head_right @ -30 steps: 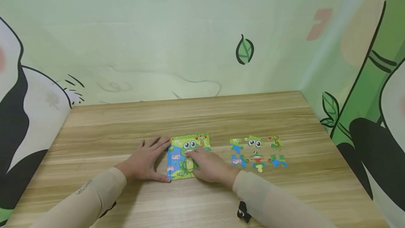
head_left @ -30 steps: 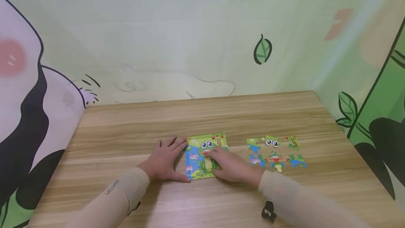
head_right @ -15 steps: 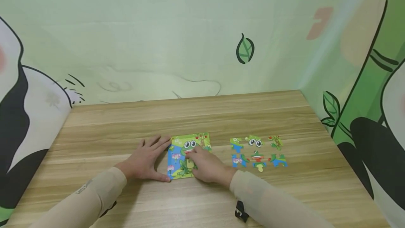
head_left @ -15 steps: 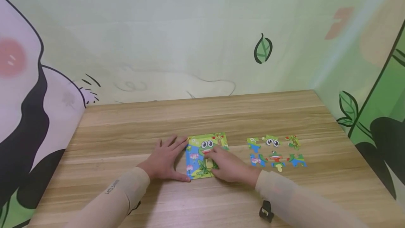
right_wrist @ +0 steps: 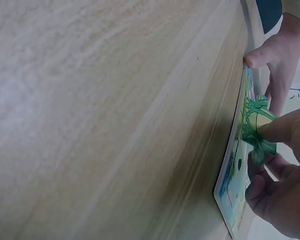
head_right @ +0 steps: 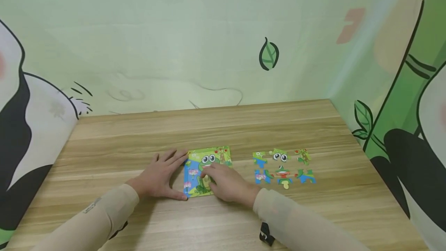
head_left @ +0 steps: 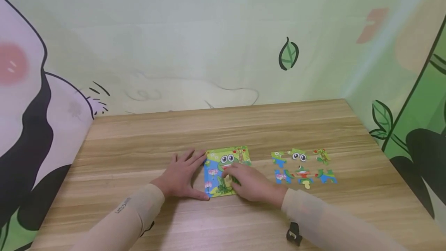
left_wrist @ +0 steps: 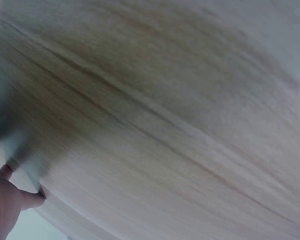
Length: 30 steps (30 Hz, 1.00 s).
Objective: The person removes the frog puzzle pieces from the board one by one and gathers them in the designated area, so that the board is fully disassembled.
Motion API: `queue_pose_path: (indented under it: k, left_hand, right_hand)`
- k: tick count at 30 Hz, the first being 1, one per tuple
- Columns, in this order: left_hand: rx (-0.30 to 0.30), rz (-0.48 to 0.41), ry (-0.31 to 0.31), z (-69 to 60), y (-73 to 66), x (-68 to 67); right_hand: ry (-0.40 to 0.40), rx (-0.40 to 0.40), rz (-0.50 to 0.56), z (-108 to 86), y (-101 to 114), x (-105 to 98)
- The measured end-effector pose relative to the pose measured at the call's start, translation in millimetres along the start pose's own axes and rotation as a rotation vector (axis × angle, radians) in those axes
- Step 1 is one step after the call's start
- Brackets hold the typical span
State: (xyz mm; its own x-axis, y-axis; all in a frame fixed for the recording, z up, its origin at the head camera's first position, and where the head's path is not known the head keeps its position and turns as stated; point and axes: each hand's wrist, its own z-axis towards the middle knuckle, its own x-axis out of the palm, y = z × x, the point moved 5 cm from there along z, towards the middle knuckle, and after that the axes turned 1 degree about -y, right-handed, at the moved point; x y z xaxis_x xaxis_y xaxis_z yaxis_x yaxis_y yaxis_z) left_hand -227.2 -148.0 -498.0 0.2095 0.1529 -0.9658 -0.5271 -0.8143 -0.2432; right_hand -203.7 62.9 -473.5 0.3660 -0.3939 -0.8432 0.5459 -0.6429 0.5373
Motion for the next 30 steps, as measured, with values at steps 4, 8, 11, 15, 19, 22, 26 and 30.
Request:
queue_pose_path:
  k: [4, 8, 11, 15, 19, 22, 26, 30]
  left_hand:
    - [-0.002, -0.003, 0.001, 0.2, 0.1, 0.3]
    - [0.001, -0.002, -0.002, 0.1, 0.1, 0.5]
    - [0.001, -0.003, -0.002, 0.0, 0.0, 0.9]
    - [0.006, -0.003, -0.008, -0.1, 0.2, 1.2]
    - [0.010, 0.002, -0.011, 0.2, 0.3, 1.0]
    - [0.007, 0.000, -0.006, 0.4, 0.5, 1.2]
    - [0.000, -0.003, 0.001, 0.8, 1.3, 1.8]
    - [-0.003, -0.002, 0.003, 1.0, 2.2, 2.5]
  right_hand:
    - [-0.009, 0.001, 0.077, -2.7, -2.6, -4.6]
    - [0.005, 0.047, 0.160, -9.1, -9.4, -16.0]
    - [0.020, 0.081, 0.186, -17.7, -17.2, -27.9]
    - [0.031, 0.095, 0.200, -32.9, -31.2, -45.1]
    - [0.043, 0.113, 0.202, -51.2, -47.8, -61.9]
    - [0.052, 0.120, 0.176, -67.0, -60.1, -74.0]
    - [0.106, 0.136, 0.164, -88.6, -76.3, -86.9]
    - [0.189, 0.125, 0.179, -105.7, -90.3, -93.7]
